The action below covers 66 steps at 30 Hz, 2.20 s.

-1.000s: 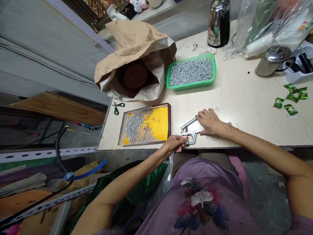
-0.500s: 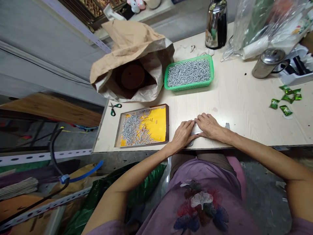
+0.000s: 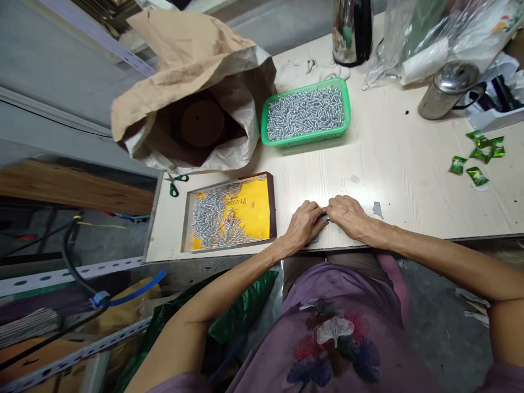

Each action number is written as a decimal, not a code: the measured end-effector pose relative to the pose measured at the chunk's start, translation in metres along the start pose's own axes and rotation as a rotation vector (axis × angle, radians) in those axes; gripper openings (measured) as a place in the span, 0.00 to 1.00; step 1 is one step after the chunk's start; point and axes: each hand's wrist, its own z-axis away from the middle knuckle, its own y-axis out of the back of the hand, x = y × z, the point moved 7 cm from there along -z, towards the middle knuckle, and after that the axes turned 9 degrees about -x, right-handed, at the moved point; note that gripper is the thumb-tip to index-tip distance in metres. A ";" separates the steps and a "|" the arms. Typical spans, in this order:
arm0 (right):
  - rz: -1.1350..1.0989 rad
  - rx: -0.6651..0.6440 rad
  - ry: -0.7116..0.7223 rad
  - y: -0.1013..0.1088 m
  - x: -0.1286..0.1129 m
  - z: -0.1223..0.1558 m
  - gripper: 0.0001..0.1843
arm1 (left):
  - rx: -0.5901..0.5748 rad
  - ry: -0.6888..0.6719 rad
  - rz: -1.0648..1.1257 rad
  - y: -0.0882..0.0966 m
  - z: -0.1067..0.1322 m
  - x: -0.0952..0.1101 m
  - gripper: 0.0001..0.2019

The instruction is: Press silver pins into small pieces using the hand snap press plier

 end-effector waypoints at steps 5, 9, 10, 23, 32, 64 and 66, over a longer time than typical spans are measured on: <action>0.004 -0.005 -0.049 -0.001 0.003 0.002 0.11 | -0.011 0.010 0.005 0.000 -0.001 -0.002 0.09; -0.037 0.021 0.009 0.013 0.019 -0.001 0.13 | 0.184 0.032 0.024 -0.008 0.008 -0.001 0.20; -0.058 0.009 0.037 0.015 0.024 -0.003 0.16 | 0.237 0.018 0.023 -0.013 0.012 0.002 0.20; 0.089 0.049 -0.071 0.033 0.032 -0.047 0.11 | 0.322 -0.238 0.123 -0.049 0.032 0.045 0.36; 0.113 0.010 0.578 0.002 -0.089 -0.051 0.08 | 0.145 -0.384 0.247 -0.049 0.075 0.046 0.14; -0.391 0.091 0.252 0.025 -0.033 -0.032 0.14 | 0.475 0.601 0.115 0.027 0.096 -0.178 0.10; -0.342 0.018 0.216 0.016 -0.025 -0.018 0.12 | 0.501 0.614 0.158 0.030 0.099 -0.175 0.10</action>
